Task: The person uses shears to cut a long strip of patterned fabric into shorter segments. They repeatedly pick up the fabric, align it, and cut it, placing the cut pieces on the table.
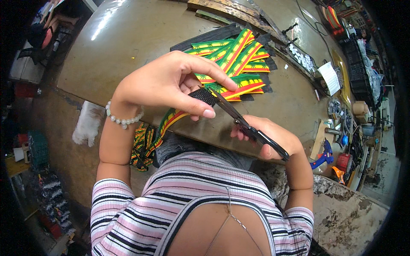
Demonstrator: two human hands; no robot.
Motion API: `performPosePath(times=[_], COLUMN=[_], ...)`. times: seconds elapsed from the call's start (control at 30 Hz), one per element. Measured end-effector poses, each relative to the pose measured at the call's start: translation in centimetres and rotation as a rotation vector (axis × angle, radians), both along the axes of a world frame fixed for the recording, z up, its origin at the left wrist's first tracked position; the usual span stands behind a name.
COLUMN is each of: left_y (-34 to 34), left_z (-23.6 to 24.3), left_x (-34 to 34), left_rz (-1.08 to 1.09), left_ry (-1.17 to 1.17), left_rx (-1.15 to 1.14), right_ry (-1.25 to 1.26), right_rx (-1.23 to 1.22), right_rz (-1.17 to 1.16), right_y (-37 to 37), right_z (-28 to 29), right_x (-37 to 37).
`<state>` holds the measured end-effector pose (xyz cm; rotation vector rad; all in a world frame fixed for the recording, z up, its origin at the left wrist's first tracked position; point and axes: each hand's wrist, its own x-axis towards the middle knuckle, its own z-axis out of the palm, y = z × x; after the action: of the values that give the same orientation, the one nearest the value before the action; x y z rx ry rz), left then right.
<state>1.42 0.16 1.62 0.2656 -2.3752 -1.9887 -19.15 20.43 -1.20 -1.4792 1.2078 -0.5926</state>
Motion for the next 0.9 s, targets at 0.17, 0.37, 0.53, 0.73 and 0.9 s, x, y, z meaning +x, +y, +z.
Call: performPosePath(times=[0.17,0.37,0.53,0.73,0.9], left_y=[-0.2,-0.1,0.4,0.6,0.7], left_z=[-0.7,-0.9,-1.0,-0.8,-1.1], left_x=[0.0,-0.2,-0.4,-0.7,-1.1], left_rz=[-0.025,-0.037,-0.085,-0.086,-0.004], left_ry=[0.028,-0.014,0.045,0.065,0.120], left_rx=[0.077,0.063,0.069,-0.013,-0.002], right_ry=[-0.045,0.000,-0.085,-0.033,-0.004], right_rx=[0.034,0.043,0.055,0.243,-0.011], right_rz=[0.006,-0.053,-0.141,-0.263,-0.332], right_y=[0.4,1.3,2.0,2.9,3.9], right_z=[0.0,0.1,0.3,0.7,-1.4], right_x=[-0.1,-0.1,0.4,1.1,1.0])
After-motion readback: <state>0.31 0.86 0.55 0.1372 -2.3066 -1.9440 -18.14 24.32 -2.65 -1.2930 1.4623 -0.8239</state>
